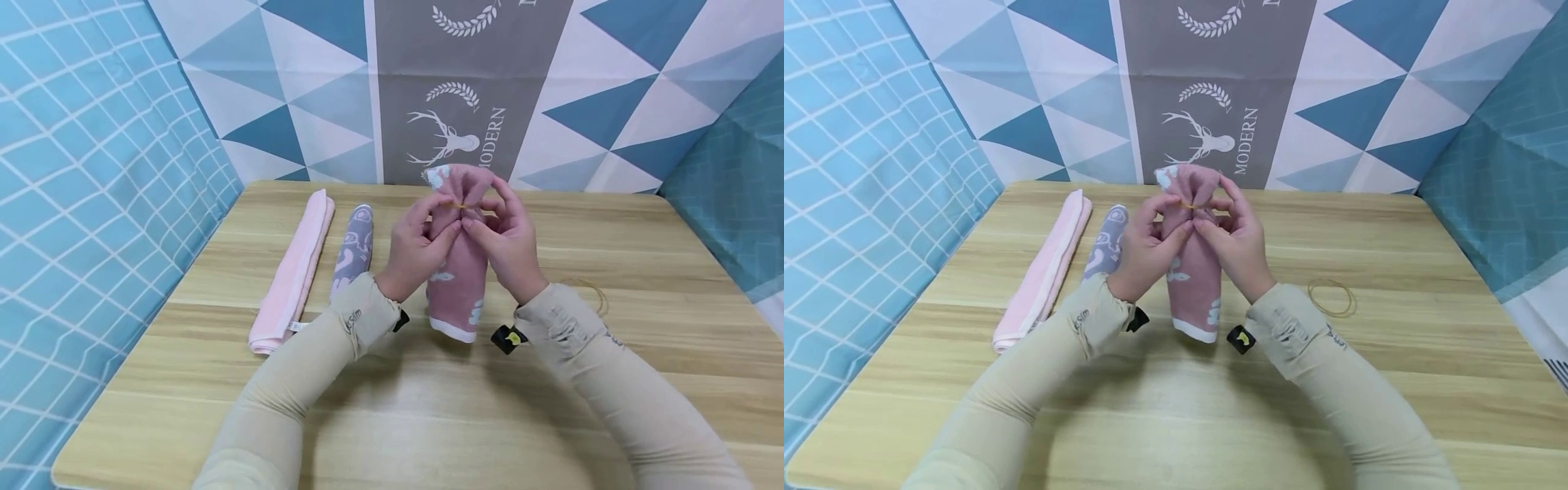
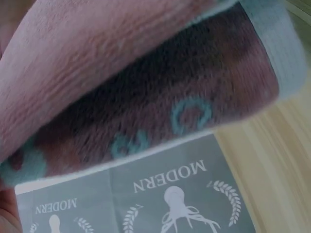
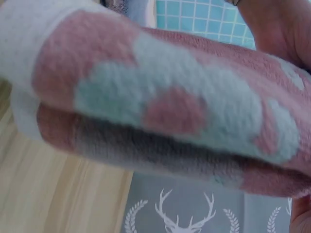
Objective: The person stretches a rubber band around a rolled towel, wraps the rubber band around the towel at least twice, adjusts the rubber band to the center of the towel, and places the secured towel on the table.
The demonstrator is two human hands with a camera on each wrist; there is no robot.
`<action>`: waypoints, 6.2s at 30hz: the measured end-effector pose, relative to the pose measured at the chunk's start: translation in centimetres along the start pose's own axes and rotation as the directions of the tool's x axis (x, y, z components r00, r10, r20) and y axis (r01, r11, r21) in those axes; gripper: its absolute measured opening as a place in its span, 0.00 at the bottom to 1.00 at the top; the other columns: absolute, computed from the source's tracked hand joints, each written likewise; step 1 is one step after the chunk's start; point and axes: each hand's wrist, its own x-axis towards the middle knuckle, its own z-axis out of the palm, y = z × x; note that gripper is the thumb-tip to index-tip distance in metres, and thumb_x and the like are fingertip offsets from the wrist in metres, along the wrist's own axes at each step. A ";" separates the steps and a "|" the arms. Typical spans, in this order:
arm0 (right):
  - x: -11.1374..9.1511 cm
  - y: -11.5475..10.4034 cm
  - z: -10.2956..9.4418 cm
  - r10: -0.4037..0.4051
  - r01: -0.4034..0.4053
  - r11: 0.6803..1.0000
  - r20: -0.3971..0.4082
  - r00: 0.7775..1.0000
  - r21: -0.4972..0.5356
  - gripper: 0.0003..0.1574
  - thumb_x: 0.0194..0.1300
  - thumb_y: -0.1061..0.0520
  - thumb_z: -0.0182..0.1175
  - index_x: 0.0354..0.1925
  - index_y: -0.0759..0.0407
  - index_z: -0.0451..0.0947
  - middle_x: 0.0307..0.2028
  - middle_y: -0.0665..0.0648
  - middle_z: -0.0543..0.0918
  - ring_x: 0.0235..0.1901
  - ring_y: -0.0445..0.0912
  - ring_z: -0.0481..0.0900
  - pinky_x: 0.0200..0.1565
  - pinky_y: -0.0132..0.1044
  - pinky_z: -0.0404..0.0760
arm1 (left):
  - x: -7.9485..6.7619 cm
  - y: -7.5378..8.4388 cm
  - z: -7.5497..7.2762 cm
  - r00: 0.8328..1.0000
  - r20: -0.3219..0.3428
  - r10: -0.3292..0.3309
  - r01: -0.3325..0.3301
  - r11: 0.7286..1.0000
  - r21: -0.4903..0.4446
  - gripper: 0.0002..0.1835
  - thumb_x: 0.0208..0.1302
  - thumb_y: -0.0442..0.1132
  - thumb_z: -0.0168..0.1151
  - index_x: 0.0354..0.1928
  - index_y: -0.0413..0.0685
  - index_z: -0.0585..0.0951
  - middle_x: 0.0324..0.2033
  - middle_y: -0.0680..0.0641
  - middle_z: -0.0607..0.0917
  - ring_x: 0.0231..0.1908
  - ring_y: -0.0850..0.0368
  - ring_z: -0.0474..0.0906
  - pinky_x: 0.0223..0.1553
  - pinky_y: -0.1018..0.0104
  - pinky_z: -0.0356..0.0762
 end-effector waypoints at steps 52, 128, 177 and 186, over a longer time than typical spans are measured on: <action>-0.4 4.4 -7.3 0.584 -0.176 0.764 0.549 0.598 -0.621 0.17 0.56 0.67 0.61 0.46 0.69 0.75 0.35 0.56 0.81 0.35 0.46 0.77 0.37 0.37 0.78 | 1.7 -1.2 -7.0 0.877 0.390 -0.280 0.246 0.960 0.136 0.13 0.54 0.21 0.63 0.42 0.35 0.79 0.34 0.41 0.85 0.36 0.52 0.80 0.38 0.68 0.77; 0.7 2.6 -0.5 -0.577 0.918 0.195 0.717 0.392 -0.344 0.21 0.72 0.52 0.51 0.24 0.58 0.78 0.11 0.49 0.64 0.10 0.40 0.56 0.12 0.30 0.56 | 1.3 0.6 -5.4 0.662 0.575 -0.482 0.502 0.854 0.138 0.13 0.53 0.18 0.52 0.36 0.32 0.82 0.35 0.43 0.81 0.32 0.58 0.79 0.32 0.68 0.78; -2.1 2.6 -1.5 -0.523 0.789 0.262 0.605 0.599 -0.555 0.15 0.55 0.52 0.59 0.34 0.62 0.82 0.20 0.54 0.76 0.11 0.43 0.70 0.12 0.34 0.69 | 2.7 1.3 -4.6 0.565 0.416 -0.712 0.743 0.659 0.117 0.16 0.55 0.21 0.52 0.43 0.35 0.82 0.36 0.44 0.87 0.34 0.58 0.81 0.26 0.73 0.74; -2.9 2.4 -0.2 -0.396 0.595 0.287 0.473 0.787 -0.751 0.14 0.49 0.57 0.68 0.32 0.66 0.81 0.20 0.55 0.70 0.11 0.43 0.64 0.12 0.34 0.64 | 2.7 1.6 -4.0 0.562 0.386 -0.732 0.768 0.634 0.085 0.13 0.60 0.27 0.55 0.46 0.38 0.82 0.38 0.45 0.87 0.36 0.57 0.82 0.34 0.69 0.79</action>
